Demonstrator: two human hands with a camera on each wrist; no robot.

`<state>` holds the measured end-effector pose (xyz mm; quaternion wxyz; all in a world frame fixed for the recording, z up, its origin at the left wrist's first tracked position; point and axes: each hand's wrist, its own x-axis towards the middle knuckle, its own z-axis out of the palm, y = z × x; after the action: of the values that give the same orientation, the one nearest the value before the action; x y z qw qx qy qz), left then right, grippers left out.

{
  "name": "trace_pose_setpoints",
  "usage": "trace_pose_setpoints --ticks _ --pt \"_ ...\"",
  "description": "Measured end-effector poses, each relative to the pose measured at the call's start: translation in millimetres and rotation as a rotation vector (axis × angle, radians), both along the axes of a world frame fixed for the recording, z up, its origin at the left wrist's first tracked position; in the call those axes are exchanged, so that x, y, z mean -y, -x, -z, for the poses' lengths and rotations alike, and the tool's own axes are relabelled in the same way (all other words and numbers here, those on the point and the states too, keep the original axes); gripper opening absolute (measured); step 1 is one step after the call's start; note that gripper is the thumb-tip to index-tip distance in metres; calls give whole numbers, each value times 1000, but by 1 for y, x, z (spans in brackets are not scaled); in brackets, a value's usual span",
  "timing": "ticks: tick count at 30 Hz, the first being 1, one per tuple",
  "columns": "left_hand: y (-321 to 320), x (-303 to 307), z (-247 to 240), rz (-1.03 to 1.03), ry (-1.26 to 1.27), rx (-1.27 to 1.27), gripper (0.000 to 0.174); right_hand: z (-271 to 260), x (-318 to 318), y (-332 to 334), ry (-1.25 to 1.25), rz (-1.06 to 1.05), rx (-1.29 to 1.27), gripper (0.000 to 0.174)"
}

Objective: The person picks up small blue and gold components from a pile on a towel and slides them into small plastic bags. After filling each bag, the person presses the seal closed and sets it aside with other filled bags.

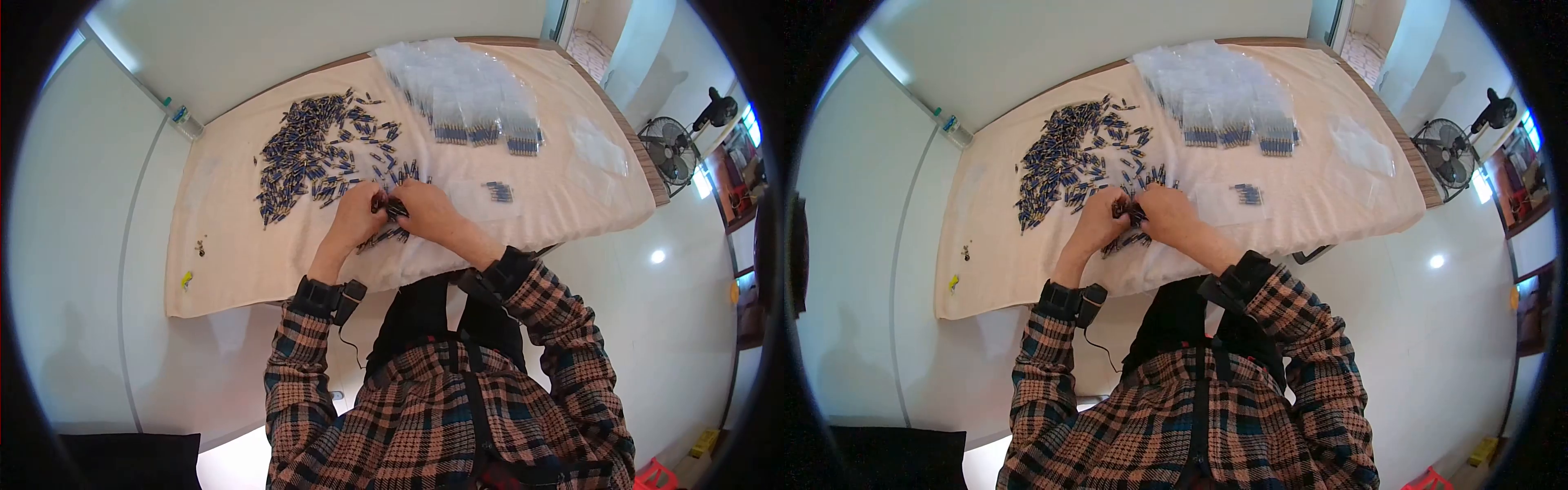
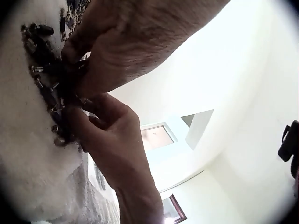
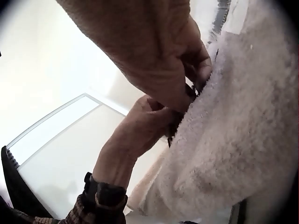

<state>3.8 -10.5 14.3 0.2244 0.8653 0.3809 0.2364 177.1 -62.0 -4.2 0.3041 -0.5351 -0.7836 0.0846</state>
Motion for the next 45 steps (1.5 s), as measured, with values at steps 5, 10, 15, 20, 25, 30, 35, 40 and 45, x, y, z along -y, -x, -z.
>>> trace_pose_setpoints --ticks 5,10,15,20,25,30,35,40,45 --pt "-4 0 -3 -10 312 194 13 12 1 9 -26 129 -68 30" --pt "-2 0 -8 -10 633 600 9 17 -7 -1 -22 82 -375 31" --pt "3 2 -3 -13 665 618 7 18 -4 -14 257 26 -791 33" --pt "2 6 9 -63 484 453 11 10 3 -22 496 45 -1053 27" --pt "2 7 13 -48 138 408 14 1 8 -18 490 -2 -1191 26" --pt "-3 17 0 -135 89 302 16 3 7 -16 487 -29 -1210 26" --pt "-10 18 -3 -126 210 385 16 -1 9 -7 424 -24 -1122 26" --pt "-13 21 -4 -79 299 558 16 2 5 -2 372 -51 -1016 25" --pt "-15 18 2 -51 294 548 14 -3 8 -7 479 -211 -1197 25"
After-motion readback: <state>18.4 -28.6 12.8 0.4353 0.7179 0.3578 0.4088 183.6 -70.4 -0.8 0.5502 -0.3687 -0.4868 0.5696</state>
